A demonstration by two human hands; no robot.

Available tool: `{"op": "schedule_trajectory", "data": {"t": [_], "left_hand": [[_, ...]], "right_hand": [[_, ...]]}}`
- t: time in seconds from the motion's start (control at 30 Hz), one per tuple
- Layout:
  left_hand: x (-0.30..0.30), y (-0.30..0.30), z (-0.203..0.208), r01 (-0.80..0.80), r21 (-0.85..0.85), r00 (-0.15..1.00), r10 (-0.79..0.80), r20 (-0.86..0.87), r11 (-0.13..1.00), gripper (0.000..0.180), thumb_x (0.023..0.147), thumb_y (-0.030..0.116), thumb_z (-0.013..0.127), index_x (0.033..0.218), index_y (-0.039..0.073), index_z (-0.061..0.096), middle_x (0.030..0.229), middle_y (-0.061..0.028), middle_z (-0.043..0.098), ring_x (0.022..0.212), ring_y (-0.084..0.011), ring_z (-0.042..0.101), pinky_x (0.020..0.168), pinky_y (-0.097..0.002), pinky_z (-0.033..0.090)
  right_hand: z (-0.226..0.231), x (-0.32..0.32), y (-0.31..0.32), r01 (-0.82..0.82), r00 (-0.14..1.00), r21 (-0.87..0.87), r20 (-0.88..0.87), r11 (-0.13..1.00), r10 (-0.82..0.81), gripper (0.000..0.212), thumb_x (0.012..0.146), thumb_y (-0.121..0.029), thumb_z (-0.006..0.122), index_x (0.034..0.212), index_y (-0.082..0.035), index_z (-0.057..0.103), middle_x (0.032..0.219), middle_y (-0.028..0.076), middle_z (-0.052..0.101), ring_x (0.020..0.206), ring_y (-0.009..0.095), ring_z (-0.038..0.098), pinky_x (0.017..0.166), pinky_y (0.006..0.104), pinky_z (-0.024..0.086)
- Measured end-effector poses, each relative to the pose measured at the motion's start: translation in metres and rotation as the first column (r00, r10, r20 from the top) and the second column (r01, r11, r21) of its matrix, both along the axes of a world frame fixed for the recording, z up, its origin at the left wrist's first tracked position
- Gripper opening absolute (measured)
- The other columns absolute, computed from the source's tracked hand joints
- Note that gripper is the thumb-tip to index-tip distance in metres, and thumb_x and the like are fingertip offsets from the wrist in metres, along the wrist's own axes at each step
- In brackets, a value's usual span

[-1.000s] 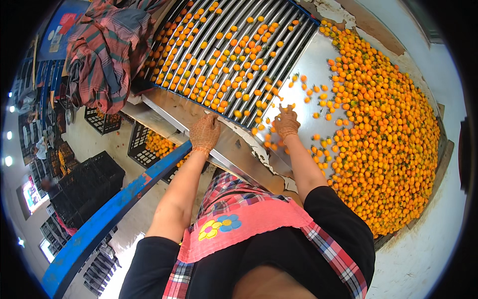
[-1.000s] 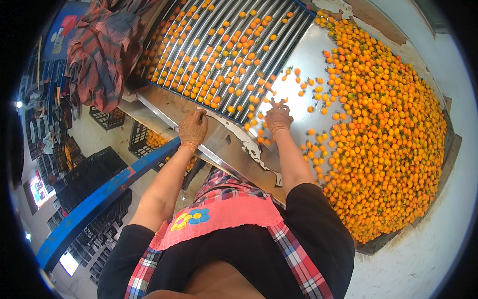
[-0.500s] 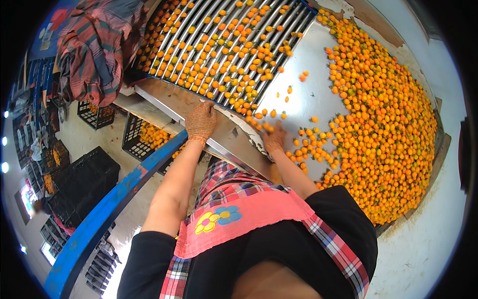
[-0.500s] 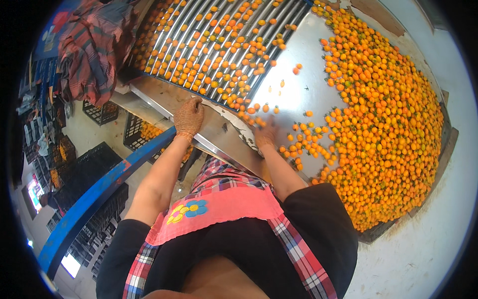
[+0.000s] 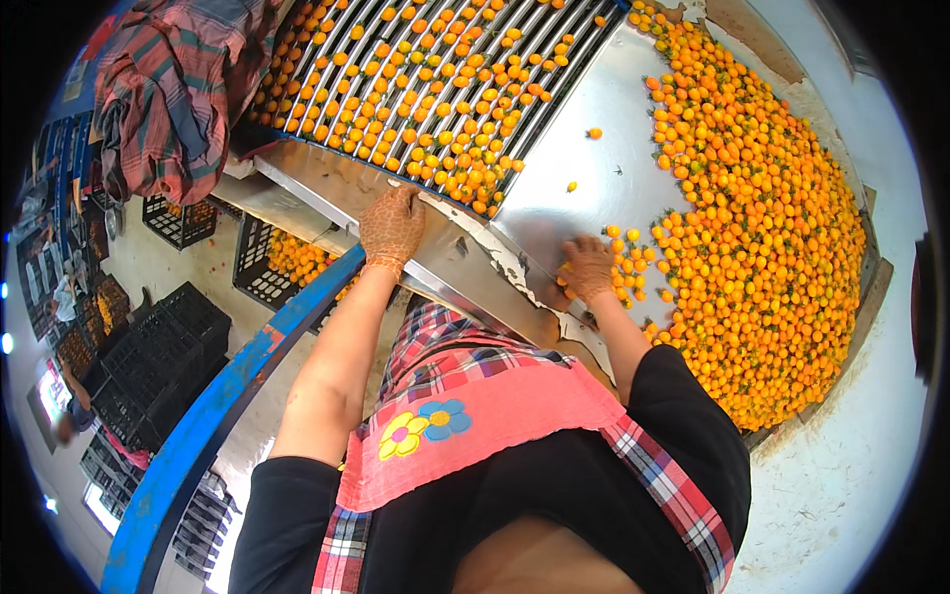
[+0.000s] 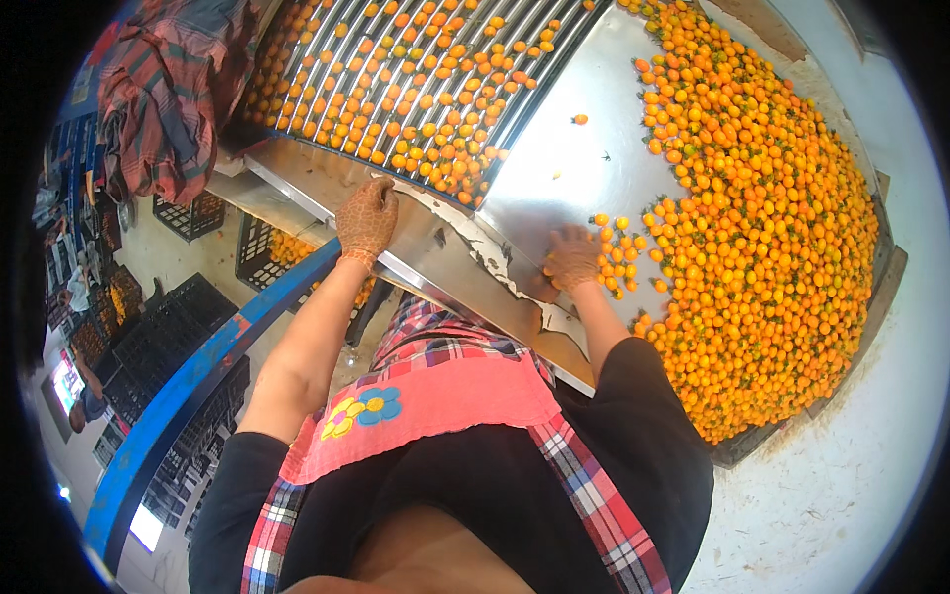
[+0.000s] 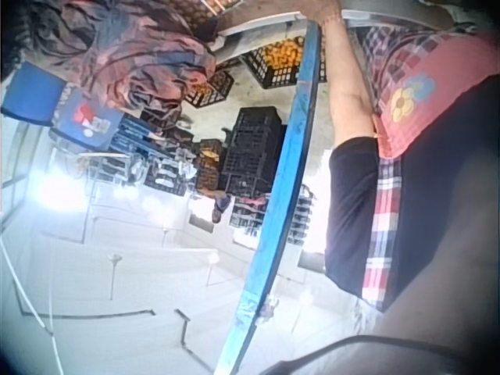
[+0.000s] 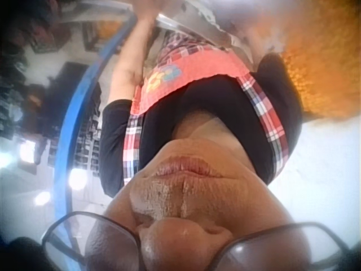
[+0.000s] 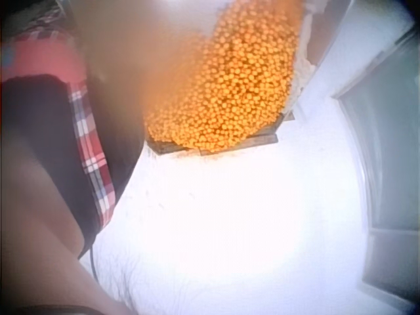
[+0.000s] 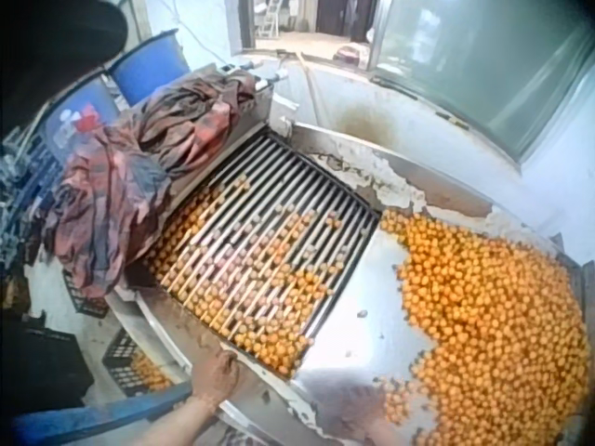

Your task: The person sorts small orange fruit on a metal roller conveyor by hand, moving them from a pile into crates.

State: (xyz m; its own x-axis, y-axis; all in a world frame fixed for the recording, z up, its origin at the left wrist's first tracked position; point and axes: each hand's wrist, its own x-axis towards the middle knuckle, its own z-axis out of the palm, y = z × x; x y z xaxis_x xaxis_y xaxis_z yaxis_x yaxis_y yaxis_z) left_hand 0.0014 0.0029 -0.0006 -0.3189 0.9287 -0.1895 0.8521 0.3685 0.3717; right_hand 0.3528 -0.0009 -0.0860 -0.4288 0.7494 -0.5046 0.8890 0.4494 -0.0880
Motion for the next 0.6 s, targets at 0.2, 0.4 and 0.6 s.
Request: {"op": "schedule_trajectory", "data": {"t": [0.2, 0.4, 0.6], "left_hand": [[-0.002, -0.003, 0.000, -0.025, -0.005, 0.999, 0.026, 0.022, 1.000, 0.018, 0.085, 0.022, 0.056, 0.095, 0.012, 0.067, 0.093, -0.0107, 0.066, 0.084, -0.0312, 0.063, 0.075, -0.0423, 0.050], [0.001, 0.000, 0.004, -0.032, -0.025, 0.998, 0.034, 0.058, 0.999, 0.020, 0.084, 0.022, 0.057, 0.097, 0.011, 0.067, 0.092, -0.0114, 0.066, 0.086, -0.0321, 0.062, 0.076, -0.0429, 0.049], [0.002, 0.000, 0.008, -0.012, -0.065, 1.000, 0.013, 0.022, 0.998, 0.017, 0.081, 0.019, 0.060, 0.095, 0.011, 0.066, 0.093, -0.0117, 0.066, 0.085, -0.0317, 0.063, 0.075, -0.0425, 0.050]], "right_hand": [[-0.001, -0.043, 0.037, 0.312, 0.894, 0.274, -0.409, 0.910, -0.184, 0.030, 0.076, -0.028, 0.068, 0.100, -0.011, 0.062, 0.106, 0.011, 0.058, 0.099, 0.032, 0.056, 0.082, 0.0430, 0.046], [-0.028, -0.206, 0.112, 0.063, 0.676, -0.049, -0.733, 0.997, -0.079, 0.022, 0.087, -0.019, 0.058, 0.106, -0.009, 0.060, 0.093, 0.010, 0.058, 0.089, 0.029, 0.057, 0.075, 0.0403, 0.047], [-0.058, -0.292, 0.152, -0.241, 0.932, -0.061, -0.292, 0.969, 0.214, 0.039, 0.084, -0.001, 0.053, 0.121, -0.012, 0.055, 0.113, 0.013, 0.057, 0.103, 0.031, 0.059, 0.085, 0.0393, 0.051]]}}
